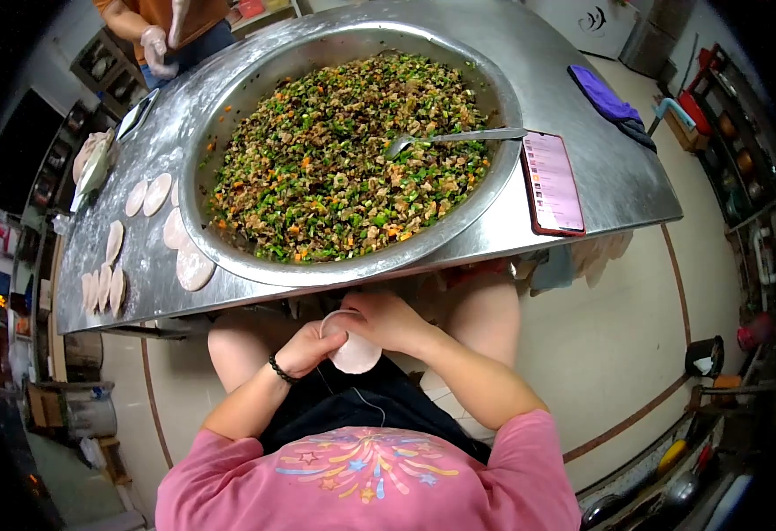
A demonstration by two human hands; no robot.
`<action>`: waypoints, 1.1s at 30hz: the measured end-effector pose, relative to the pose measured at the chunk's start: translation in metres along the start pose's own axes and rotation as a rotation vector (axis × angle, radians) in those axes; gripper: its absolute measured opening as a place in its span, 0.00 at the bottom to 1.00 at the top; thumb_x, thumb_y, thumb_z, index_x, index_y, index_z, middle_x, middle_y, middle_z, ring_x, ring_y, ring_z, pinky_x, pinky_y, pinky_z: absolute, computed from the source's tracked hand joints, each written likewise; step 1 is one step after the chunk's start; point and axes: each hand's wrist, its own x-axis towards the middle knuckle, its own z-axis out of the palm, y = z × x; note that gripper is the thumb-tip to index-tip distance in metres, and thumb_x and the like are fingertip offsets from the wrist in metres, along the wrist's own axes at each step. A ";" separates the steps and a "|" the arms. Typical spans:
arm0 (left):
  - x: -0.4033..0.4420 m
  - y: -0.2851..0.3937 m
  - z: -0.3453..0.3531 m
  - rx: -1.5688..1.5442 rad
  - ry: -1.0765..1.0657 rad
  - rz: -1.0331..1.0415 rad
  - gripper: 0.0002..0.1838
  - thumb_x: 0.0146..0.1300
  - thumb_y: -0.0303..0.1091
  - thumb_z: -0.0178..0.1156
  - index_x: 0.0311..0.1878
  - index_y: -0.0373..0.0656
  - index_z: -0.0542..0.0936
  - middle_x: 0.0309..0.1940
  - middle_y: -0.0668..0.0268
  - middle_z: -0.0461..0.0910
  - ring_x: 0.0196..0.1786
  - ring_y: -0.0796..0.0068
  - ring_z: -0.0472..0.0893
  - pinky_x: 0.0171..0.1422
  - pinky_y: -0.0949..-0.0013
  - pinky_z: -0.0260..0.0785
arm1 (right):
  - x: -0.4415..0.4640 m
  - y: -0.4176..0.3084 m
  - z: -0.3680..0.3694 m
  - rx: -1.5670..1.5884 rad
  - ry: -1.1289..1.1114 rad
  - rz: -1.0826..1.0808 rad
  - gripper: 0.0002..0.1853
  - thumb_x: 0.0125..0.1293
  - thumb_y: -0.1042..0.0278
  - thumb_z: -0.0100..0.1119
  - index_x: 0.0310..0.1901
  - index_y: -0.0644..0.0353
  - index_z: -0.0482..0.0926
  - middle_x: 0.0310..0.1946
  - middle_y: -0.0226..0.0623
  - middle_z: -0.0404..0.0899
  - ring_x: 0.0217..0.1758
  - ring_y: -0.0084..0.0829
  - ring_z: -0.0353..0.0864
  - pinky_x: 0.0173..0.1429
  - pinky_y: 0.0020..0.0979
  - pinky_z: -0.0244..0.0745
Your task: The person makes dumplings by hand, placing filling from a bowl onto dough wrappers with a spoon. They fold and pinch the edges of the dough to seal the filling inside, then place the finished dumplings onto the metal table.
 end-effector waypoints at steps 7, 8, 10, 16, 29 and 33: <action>0.002 -0.009 -0.011 0.152 0.015 -0.030 0.23 0.60 0.40 0.61 0.56 0.42 0.71 0.42 0.75 0.77 0.39 0.86 0.73 0.43 0.79 0.66 | 0.001 0.006 0.001 -0.020 0.004 -0.072 0.16 0.58 0.54 0.53 0.31 0.61 0.77 0.27 0.50 0.76 0.33 0.50 0.76 0.36 0.42 0.71; 0.003 -0.010 -0.013 0.234 0.003 -0.017 0.24 0.60 0.39 0.60 0.58 0.42 0.70 0.43 0.74 0.77 0.40 0.84 0.74 0.45 0.78 0.67 | 0.001 0.007 -0.003 0.006 -0.102 -0.028 0.17 0.58 0.53 0.53 0.31 0.62 0.76 0.28 0.50 0.76 0.34 0.50 0.76 0.36 0.42 0.71; -0.001 -0.012 -0.016 0.066 -0.075 -0.061 0.26 0.61 0.45 0.57 0.58 0.40 0.70 0.45 0.70 0.76 0.44 0.80 0.75 0.49 0.75 0.67 | 0.001 0.014 0.003 0.034 -0.058 -0.045 0.18 0.59 0.52 0.54 0.31 0.62 0.75 0.27 0.50 0.76 0.32 0.47 0.77 0.36 0.39 0.71; -0.003 0.010 0.016 -0.436 -0.027 -0.200 0.45 0.58 0.72 0.33 0.68 0.45 0.56 0.64 0.52 0.60 0.66 0.51 0.62 0.69 0.50 0.52 | 0.004 -0.002 -0.004 0.435 -0.250 0.121 0.19 0.61 0.52 0.53 0.36 0.63 0.76 0.29 0.46 0.78 0.30 0.37 0.77 0.37 0.32 0.71; -0.012 0.020 0.037 -0.764 -0.507 -0.160 0.30 0.67 0.55 0.40 0.67 0.52 0.57 0.64 0.50 0.60 0.64 0.41 0.61 0.68 0.47 0.53 | -0.049 -0.141 -0.156 -0.639 0.559 -0.192 0.06 0.49 0.69 0.64 0.27 0.61 0.78 0.24 0.36 0.77 0.25 0.38 0.76 0.29 0.33 0.69; -0.027 0.047 0.065 -0.907 -0.604 -0.066 0.30 0.66 0.57 0.38 0.66 0.50 0.59 0.63 0.55 0.62 0.66 0.44 0.59 0.69 0.47 0.53 | 0.009 -0.118 -0.225 -1.261 0.329 -0.213 0.12 0.50 0.59 0.64 0.31 0.58 0.83 0.29 0.36 0.76 0.38 0.37 0.74 0.42 0.36 0.66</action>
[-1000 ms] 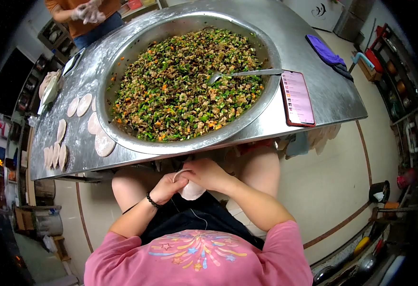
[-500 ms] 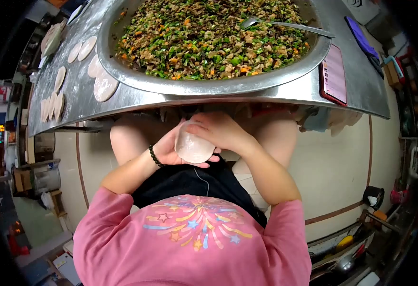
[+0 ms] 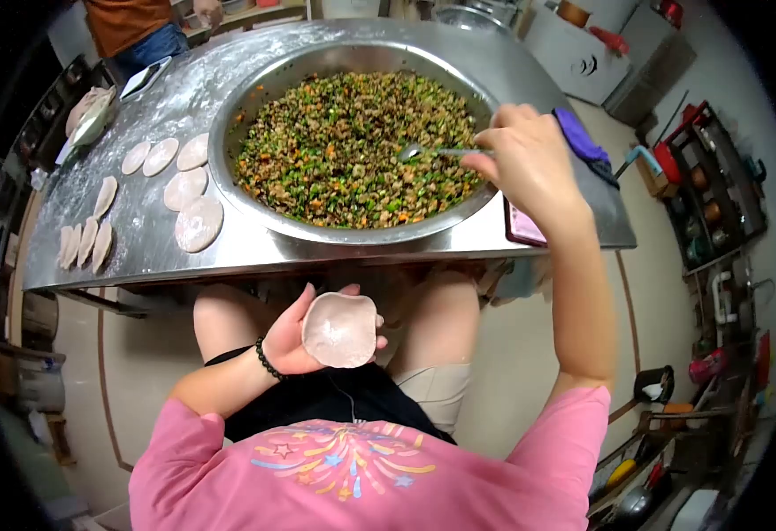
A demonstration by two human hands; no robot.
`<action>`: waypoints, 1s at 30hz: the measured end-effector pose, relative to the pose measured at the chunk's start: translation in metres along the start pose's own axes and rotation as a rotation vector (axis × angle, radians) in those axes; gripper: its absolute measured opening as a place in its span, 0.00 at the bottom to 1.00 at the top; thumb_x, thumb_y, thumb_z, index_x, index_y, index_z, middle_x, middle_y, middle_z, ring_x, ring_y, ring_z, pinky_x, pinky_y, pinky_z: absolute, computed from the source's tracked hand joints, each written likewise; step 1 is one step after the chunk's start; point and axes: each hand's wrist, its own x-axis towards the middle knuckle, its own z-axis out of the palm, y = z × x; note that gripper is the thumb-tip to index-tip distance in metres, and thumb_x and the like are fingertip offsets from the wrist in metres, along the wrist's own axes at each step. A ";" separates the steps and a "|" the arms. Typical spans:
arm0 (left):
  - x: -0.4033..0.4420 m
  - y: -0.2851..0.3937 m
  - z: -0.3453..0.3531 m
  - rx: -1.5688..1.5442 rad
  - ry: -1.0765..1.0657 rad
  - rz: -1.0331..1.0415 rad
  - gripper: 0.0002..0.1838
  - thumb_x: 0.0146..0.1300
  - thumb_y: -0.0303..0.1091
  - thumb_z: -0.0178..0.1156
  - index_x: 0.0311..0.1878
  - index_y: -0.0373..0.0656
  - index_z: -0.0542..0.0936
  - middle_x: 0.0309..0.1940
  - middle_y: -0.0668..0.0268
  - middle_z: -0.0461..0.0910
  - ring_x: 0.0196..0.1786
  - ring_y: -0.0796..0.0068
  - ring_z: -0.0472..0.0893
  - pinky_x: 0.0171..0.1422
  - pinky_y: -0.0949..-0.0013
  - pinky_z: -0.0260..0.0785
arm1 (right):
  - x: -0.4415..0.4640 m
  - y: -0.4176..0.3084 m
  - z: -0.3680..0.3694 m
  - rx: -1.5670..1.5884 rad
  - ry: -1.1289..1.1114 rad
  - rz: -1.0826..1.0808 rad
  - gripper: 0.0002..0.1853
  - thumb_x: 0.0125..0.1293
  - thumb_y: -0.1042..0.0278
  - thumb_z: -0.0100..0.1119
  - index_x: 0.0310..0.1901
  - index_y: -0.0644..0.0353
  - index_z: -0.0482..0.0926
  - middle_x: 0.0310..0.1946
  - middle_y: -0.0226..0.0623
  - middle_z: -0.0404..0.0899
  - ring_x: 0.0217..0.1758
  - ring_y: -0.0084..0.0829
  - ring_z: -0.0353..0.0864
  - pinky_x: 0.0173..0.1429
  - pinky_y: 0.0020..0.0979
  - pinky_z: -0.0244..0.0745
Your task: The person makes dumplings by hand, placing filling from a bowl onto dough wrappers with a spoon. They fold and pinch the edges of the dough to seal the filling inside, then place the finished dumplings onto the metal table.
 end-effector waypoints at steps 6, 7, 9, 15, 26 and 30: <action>0.002 -0.014 0.037 -0.120 0.062 0.196 0.23 0.68 0.46 0.42 0.61 0.44 0.66 0.59 0.54 0.67 0.64 0.48 0.64 0.67 0.50 0.57 | 0.024 0.006 0.029 -0.054 -0.138 -0.065 0.04 0.53 0.72 0.55 0.27 0.61 0.78 0.29 0.40 0.76 0.36 0.39 0.78 0.41 0.36 0.73; -0.001 -0.016 0.041 -0.109 0.115 0.206 0.23 0.68 0.45 0.42 0.60 0.40 0.66 0.58 0.55 0.68 0.64 0.50 0.64 0.67 0.53 0.57 | 0.027 0.003 0.021 -0.059 -0.134 -0.067 0.04 0.53 0.72 0.55 0.27 0.61 0.78 0.29 0.40 0.76 0.36 0.39 0.78 0.41 0.36 0.73; -0.005 -0.018 0.045 -0.081 0.084 0.234 0.25 0.68 0.44 0.42 0.59 0.34 0.66 0.58 0.55 0.68 0.64 0.53 0.64 0.67 0.55 0.57 | 0.029 -0.002 0.005 -0.074 -0.030 -0.024 0.04 0.54 0.74 0.52 0.28 0.61 0.77 0.31 0.40 0.77 0.35 0.39 0.79 0.40 0.35 0.74; -0.020 -0.023 0.050 -0.095 0.167 0.319 0.24 0.70 0.44 0.37 0.60 0.36 0.66 0.61 0.53 0.65 0.63 0.55 0.66 0.67 0.54 0.58 | 0.033 -0.010 0.018 -0.156 -0.154 -0.024 0.07 0.53 0.68 0.52 0.30 0.57 0.80 0.26 0.38 0.79 0.35 0.40 0.80 0.39 0.37 0.75; -0.013 -0.003 0.146 0.156 0.125 0.268 0.32 0.70 0.53 0.29 0.64 0.34 0.59 0.63 0.51 0.61 0.65 0.49 0.62 0.70 0.50 0.53 | 0.045 -0.012 0.026 0.962 -0.597 0.492 0.12 0.59 0.66 0.51 0.35 0.64 0.82 0.16 0.25 0.70 0.18 0.16 0.64 0.22 0.23 0.58; 0.011 0.027 0.145 0.127 0.058 0.329 0.31 0.71 0.51 0.29 0.62 0.33 0.61 0.62 0.50 0.63 0.64 0.51 0.64 0.69 0.52 0.55 | 0.049 -0.004 0.027 1.080 -0.609 0.577 0.12 0.59 0.66 0.51 0.39 0.60 0.82 0.17 0.25 0.69 0.14 0.14 0.58 0.17 0.20 0.51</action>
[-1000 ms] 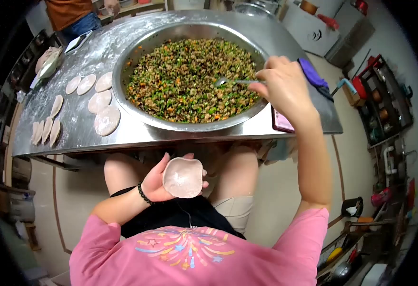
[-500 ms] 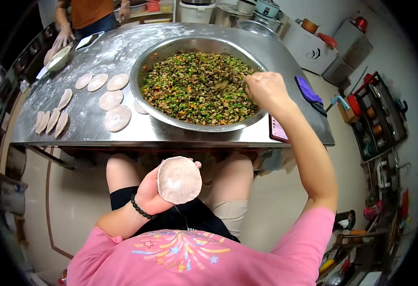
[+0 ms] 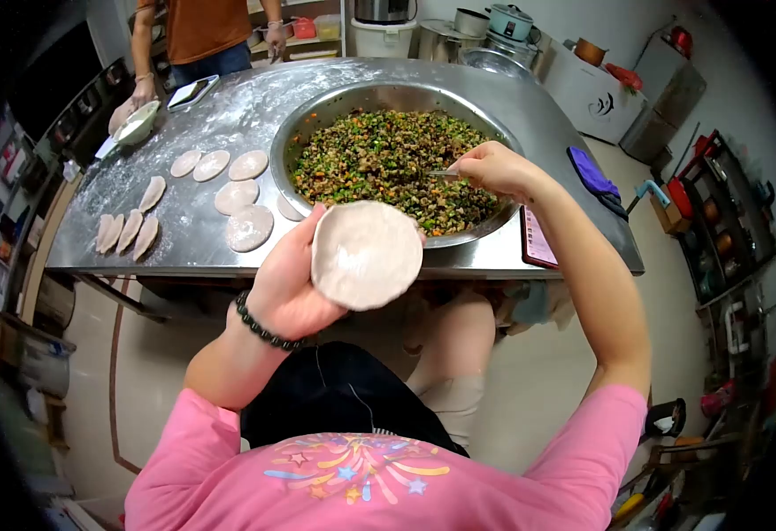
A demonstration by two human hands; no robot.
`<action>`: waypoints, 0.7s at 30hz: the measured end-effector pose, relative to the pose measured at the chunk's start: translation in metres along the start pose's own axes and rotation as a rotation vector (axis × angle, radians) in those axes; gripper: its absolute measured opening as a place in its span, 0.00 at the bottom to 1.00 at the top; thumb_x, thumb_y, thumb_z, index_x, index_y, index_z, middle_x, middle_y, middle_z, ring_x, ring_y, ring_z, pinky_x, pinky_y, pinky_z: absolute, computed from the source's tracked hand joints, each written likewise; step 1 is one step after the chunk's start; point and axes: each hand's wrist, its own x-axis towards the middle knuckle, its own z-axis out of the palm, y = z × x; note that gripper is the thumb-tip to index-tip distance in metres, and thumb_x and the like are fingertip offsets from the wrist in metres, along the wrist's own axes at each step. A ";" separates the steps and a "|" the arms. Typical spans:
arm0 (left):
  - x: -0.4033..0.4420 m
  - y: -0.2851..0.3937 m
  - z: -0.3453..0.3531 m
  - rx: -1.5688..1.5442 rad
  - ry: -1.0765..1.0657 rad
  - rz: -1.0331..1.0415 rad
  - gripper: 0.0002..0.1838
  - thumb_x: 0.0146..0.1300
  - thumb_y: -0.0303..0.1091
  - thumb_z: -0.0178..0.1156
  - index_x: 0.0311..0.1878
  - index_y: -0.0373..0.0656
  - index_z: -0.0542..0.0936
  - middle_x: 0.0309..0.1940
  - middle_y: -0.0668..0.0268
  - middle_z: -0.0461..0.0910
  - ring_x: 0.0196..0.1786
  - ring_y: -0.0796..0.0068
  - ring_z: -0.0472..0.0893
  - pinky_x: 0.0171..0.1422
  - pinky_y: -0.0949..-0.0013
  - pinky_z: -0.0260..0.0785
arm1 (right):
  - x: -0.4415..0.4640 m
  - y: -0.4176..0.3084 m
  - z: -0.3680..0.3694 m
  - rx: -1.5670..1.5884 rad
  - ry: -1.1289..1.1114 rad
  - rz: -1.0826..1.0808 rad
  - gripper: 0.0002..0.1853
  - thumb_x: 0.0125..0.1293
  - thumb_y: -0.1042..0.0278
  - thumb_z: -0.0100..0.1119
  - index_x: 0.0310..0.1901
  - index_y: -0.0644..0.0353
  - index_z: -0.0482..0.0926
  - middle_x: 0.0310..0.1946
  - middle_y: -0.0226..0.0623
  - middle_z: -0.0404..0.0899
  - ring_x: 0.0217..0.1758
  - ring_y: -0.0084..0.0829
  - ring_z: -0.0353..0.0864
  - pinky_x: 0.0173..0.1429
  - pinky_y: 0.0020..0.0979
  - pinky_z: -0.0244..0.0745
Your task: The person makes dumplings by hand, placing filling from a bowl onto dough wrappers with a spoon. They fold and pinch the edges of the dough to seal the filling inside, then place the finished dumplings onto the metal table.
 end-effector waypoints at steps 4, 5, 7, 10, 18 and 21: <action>0.035 0.010 0.014 0.093 0.219 0.203 0.31 0.71 0.51 0.26 0.60 0.33 0.61 0.59 0.49 0.66 0.62 0.51 0.66 0.68 0.51 0.56 | -0.004 -0.005 -0.006 0.055 -0.007 -0.037 0.13 0.59 0.67 0.49 0.38 0.61 0.82 0.18 0.25 0.69 0.14 0.14 0.58 0.17 0.20 0.50; 0.045 0.014 0.012 0.090 0.242 0.232 0.31 0.71 0.51 0.25 0.60 0.32 0.61 0.59 0.48 0.65 0.62 0.51 0.66 0.68 0.49 0.57 | -0.008 -0.010 -0.009 0.071 0.031 -0.059 0.13 0.59 0.67 0.49 0.39 0.62 0.81 0.18 0.24 0.69 0.15 0.14 0.58 0.17 0.20 0.50; 0.067 0.025 0.003 0.054 0.266 0.254 0.32 0.71 0.51 0.23 0.60 0.31 0.60 0.60 0.46 0.64 0.62 0.50 0.65 0.67 0.47 0.57 | -0.016 -0.019 -0.014 0.083 0.068 -0.088 0.13 0.59 0.67 0.49 0.39 0.64 0.81 0.18 0.24 0.69 0.15 0.14 0.58 0.17 0.19 0.50; 0.089 0.039 -0.008 0.074 0.216 0.194 0.29 0.71 0.48 0.23 0.60 0.33 0.61 0.59 0.48 0.65 0.61 0.52 0.66 0.65 0.45 0.58 | -0.031 -0.031 -0.015 0.137 0.074 -0.151 0.14 0.61 0.69 0.49 0.46 0.66 0.78 0.17 0.18 0.62 0.18 0.11 0.56 0.20 0.18 0.48; 0.105 0.052 -0.017 0.036 0.099 0.235 0.20 0.71 0.36 0.30 0.55 0.35 0.67 0.52 0.49 0.71 0.54 0.51 0.73 0.60 0.45 0.66 | -0.031 0.007 0.015 -0.175 0.302 -0.719 0.15 0.63 0.74 0.51 0.50 0.57 0.78 0.29 0.31 0.69 0.34 0.22 0.67 0.39 0.23 0.64; 0.106 0.053 -0.022 -0.007 0.095 0.228 0.20 0.71 0.35 0.31 0.55 0.34 0.67 0.53 0.47 0.70 0.54 0.49 0.72 0.61 0.45 0.66 | -0.036 0.010 0.023 -0.171 0.305 -0.762 0.16 0.63 0.76 0.49 0.52 0.59 0.76 0.26 0.31 0.68 0.34 0.21 0.66 0.41 0.21 0.62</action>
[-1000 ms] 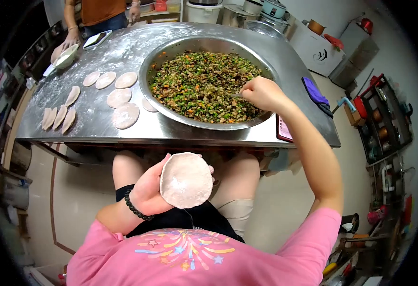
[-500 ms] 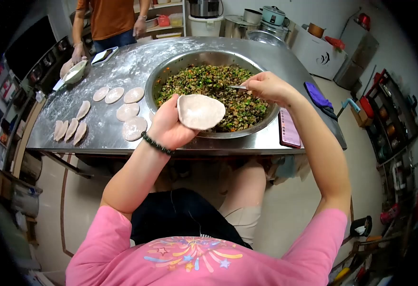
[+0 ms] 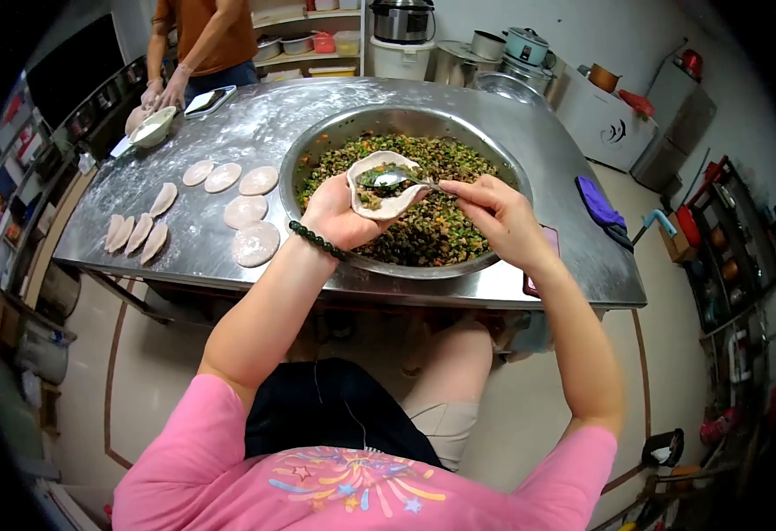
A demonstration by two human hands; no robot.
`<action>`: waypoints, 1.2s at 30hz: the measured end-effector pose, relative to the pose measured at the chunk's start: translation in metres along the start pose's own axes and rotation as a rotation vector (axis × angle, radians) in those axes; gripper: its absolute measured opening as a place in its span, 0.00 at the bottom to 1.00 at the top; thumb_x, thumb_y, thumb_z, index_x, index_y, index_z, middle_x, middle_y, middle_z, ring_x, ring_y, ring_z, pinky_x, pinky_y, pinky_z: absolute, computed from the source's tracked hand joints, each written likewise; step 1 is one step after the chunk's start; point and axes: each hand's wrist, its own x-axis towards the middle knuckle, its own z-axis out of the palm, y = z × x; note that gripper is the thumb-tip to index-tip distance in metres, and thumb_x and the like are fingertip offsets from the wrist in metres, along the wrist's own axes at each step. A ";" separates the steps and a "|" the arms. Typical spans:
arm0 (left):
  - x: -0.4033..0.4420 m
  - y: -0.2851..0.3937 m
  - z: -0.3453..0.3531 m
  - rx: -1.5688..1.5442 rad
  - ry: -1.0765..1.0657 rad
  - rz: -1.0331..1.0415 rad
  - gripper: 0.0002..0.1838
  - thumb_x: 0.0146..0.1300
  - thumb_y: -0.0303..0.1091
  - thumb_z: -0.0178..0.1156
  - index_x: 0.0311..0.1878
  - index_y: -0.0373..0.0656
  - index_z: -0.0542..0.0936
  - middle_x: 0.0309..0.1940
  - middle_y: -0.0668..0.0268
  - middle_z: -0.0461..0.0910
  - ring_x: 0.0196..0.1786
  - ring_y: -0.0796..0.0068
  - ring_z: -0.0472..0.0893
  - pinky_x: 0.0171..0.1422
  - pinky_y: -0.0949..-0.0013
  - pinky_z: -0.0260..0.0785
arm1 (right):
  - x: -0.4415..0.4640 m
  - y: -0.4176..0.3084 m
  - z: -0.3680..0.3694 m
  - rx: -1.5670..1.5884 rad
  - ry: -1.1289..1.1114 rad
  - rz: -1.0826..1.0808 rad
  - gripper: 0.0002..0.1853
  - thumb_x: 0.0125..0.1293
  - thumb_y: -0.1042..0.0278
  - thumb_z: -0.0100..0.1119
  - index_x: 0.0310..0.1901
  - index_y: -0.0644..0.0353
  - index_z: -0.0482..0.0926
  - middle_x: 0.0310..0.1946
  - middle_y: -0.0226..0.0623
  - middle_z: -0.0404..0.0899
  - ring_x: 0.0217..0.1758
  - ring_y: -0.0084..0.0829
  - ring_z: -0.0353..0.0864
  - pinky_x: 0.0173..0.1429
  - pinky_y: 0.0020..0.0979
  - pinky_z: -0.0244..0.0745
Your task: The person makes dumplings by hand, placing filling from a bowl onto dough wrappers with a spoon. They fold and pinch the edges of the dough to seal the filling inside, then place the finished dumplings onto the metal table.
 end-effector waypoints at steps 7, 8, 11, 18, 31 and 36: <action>-0.010 0.019 0.000 -0.057 -0.068 -0.006 0.19 0.70 0.35 0.35 0.55 0.34 0.69 0.53 0.47 0.70 0.56 0.51 0.71 0.61 0.50 0.67 | 0.009 0.005 -0.005 -0.077 0.210 0.182 0.14 0.61 0.71 0.51 0.48 0.53 0.79 0.28 0.36 0.79 0.28 0.32 0.76 0.36 0.28 0.69; -0.012 0.030 0.004 -0.036 0.001 0.049 0.19 0.70 0.34 0.35 0.56 0.33 0.68 0.55 0.47 0.69 0.58 0.51 0.70 0.63 0.50 0.66 | 0.009 0.006 -0.007 -0.429 0.220 0.132 0.14 0.60 0.70 0.51 0.47 0.54 0.80 0.29 0.38 0.81 0.31 0.35 0.80 0.38 0.30 0.71; -0.022 0.053 0.002 -0.084 0.040 0.163 0.16 0.69 0.33 0.37 0.51 0.34 0.70 0.50 0.48 0.72 0.55 0.51 0.72 0.60 0.50 0.67 | 0.011 0.005 0.000 -0.679 0.002 0.278 0.12 0.57 0.69 0.51 0.42 0.52 0.82 0.36 0.39 0.81 0.40 0.41 0.79 0.45 0.37 0.72; -0.035 0.058 0.005 0.072 0.163 0.269 0.19 0.70 0.33 0.33 0.55 0.32 0.67 0.54 0.50 0.70 0.57 0.53 0.71 0.64 0.50 0.64 | 0.035 0.017 0.025 -0.437 -0.044 0.183 0.11 0.55 0.69 0.51 0.37 0.54 0.83 0.32 0.41 0.81 0.37 0.41 0.80 0.45 0.37 0.73; -0.018 0.021 -0.001 0.023 -0.006 -0.024 0.20 0.71 0.35 0.32 0.55 0.32 0.66 0.55 0.46 0.67 0.58 0.49 0.69 0.64 0.46 0.62 | 0.026 -0.009 -0.007 0.048 0.085 0.150 0.13 0.62 0.75 0.51 0.47 0.67 0.77 0.31 0.30 0.79 0.34 0.16 0.72 0.39 0.22 0.68; -0.006 0.016 -0.003 0.009 0.005 0.013 0.19 0.71 0.34 0.33 0.56 0.33 0.68 0.54 0.47 0.69 0.56 0.50 0.71 0.63 0.47 0.65 | -0.002 -0.025 0.011 -0.216 0.172 -0.139 0.16 0.56 0.79 0.55 0.46 0.53 0.80 0.23 0.36 0.69 0.25 0.31 0.70 0.31 0.29 0.67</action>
